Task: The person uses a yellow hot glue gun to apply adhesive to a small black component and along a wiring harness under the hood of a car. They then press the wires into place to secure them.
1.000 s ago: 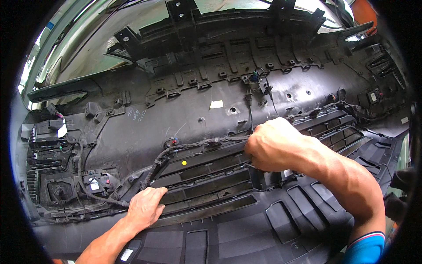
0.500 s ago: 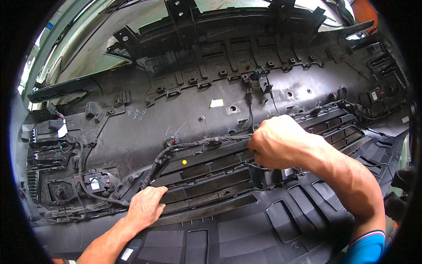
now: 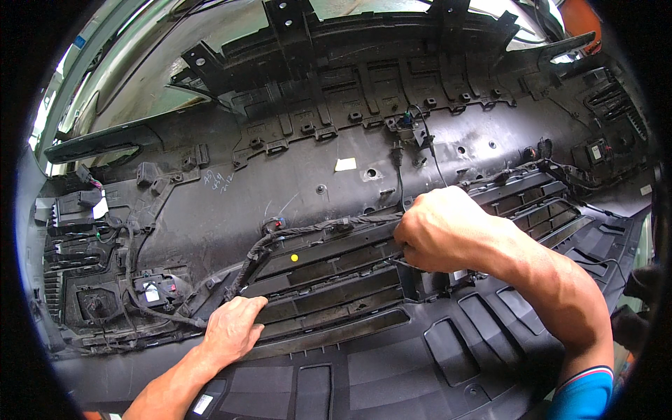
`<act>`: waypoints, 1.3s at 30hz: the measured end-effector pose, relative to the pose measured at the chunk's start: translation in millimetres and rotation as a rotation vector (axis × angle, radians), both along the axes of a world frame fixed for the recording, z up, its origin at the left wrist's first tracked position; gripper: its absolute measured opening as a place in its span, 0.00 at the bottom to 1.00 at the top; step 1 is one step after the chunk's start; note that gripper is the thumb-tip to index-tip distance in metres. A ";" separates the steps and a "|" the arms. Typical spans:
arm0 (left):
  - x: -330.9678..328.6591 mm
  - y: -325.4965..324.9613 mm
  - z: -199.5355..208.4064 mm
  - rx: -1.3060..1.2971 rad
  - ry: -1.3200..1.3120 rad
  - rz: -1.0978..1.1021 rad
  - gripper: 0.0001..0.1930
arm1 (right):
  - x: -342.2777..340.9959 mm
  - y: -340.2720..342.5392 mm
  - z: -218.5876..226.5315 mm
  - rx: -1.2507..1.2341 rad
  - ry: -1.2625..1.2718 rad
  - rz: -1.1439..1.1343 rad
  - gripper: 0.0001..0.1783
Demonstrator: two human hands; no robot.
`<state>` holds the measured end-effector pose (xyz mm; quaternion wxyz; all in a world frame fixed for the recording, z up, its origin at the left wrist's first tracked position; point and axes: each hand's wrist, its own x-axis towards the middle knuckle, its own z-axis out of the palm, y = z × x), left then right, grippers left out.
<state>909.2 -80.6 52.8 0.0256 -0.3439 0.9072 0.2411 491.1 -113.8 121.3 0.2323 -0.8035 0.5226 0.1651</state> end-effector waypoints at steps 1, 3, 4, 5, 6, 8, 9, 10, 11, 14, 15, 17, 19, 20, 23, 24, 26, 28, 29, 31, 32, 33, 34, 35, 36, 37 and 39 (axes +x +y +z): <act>0.1 0.1 0.1 0.002 -0.001 0.001 0.33 | 0.1 -0.3 0.5 0.003 0.010 0.008 0.11; 0.3 0.2 -0.1 0.005 -0.005 0.004 0.33 | -0.4 -0.2 1.8 0.015 -0.040 -0.021 0.09; 0.4 0.3 -0.4 0.006 -0.008 0.006 0.33 | -0.4 -0.4 2.1 0.022 -0.062 -0.032 0.09; 0.5 0.6 -0.6 0.010 -0.021 0.011 0.33 | 0.0 -0.8 1.9 0.022 -0.061 -0.031 0.09; 0.8 0.6 -1.0 0.013 -0.013 0.010 0.33 | 0.5 -1.4 1.4 0.023 -0.060 -0.031 0.09; 1.4 0.1 -1.7 0.025 -0.017 0.012 0.33 | 0.6 -1.6 0.8 0.018 -0.062 -0.030 0.09; 1.5 0.1 -2.0 0.023 -0.016 0.012 0.33 | 0.5 -1.6 0.5 0.014 -0.066 -0.028 0.09; 1.8 0.2 -2.2 0.022 -0.016 0.012 0.33 | 0.6 -1.7 -0.1 0.010 -0.062 -0.020 0.09; 2.2 0.4 -2.4 0.021 -0.016 0.012 0.33 | 1.2 -2.1 -1.2 0.012 -0.046 -0.022 0.10; 1.8 0.4 -2.8 0.005 -0.002 0.007 0.33 | 1.5 -2.0 -3.4 0.012 -0.005 -0.008 0.11; 1.5 0.3 -2.7 0.008 0.005 0.006 0.33 | 1.7 -1.7 -3.9 0.003 -0.013 -0.004 0.11; 0.9 0.1 -2.2 0.013 -0.008 0.008 0.33 | 1.6 -1.3 -3.9 -0.005 -0.039 -0.006 0.10; 0.6 -0.2 -1.7 0.010 0.007 0.005 0.33 | 1.0 -0.8 -2.8 -0.001 -0.070 -0.008 0.09; 0.5 -0.2 -1.6 0.011 0.002 0.006 0.33 | 1.2 -0.8 -2.6 -0.003 -0.077 -0.014 0.09; 0.7 -0.2 -1.5 0.015 -0.006 0.009 0.33 | 2.3 -0.4 -2.3 -0.018 -0.087 0.002 0.08; 0.8 -0.2 -1.5 0.014 0.006 0.007 0.33 | 2.6 -0.1 -2.3 -0.026 -0.091 0.014 0.08; 1.0 -0.3 -1.7 0.017 0.003 0.010 0.33 | 3.7 1.1 -2.6 -0.048 -0.100 0.033 0.08; 1.1 -0.5 -1.3 0.020 0.007 0.010 0.33 | 5.3 2.4 -2.8 -0.061 -0.099 0.051 0.07; 1.0 -0.4 -1.1 0.027 -0.005 0.015 0.33 | 5.9 2.5 -2.7 -0.072 -0.092 0.058 0.07; 0.8 -0.4 -0.8 0.020 0.004 0.011 0.33 | 7.6 2.3 -2.8 -0.064 -0.057 0.075 0.06; 0.7 -0.4 -0.6 0.022 -0.007 0.014 0.33 | 7.9 1.9 -2.6 -0.063 -0.056 0.082 0.06; 0.5 -0.6 -0.5 0.017 -0.001 0.010 0.33 | 8.1 1.2 -2.3 -0.063 -0.055 0.089 0.06; 0.3 -0.4 -0.5 0.016 -0.005 0.009 0.33 | 8.3 0.8 -2.0 -0.062 -0.055 0.096 0.06; 0.2 -0.2 -0.7 0.019 -0.020 0.012 0.33 | 8.5 0.7 -1.8 -0.066 -0.063 0.095 0.06; 0.2 -0.2 -0.8 0.015 -0.010 0.010 0.33 | 8.7 0.6 -1.6 -0.070 -0.071 0.093 0.06; 0.2 -0.1 -0.9 0.016 -0.011 0.010 0.33 | 8.9 0.5 -1.5 -0.074 -0.078 0.092 0.06; 0.7 0.0 -1.2 0.018 -0.012 0.012 0.33 | 8.9 0.4 -1.1 -0.063 -0.069 0.097 0.06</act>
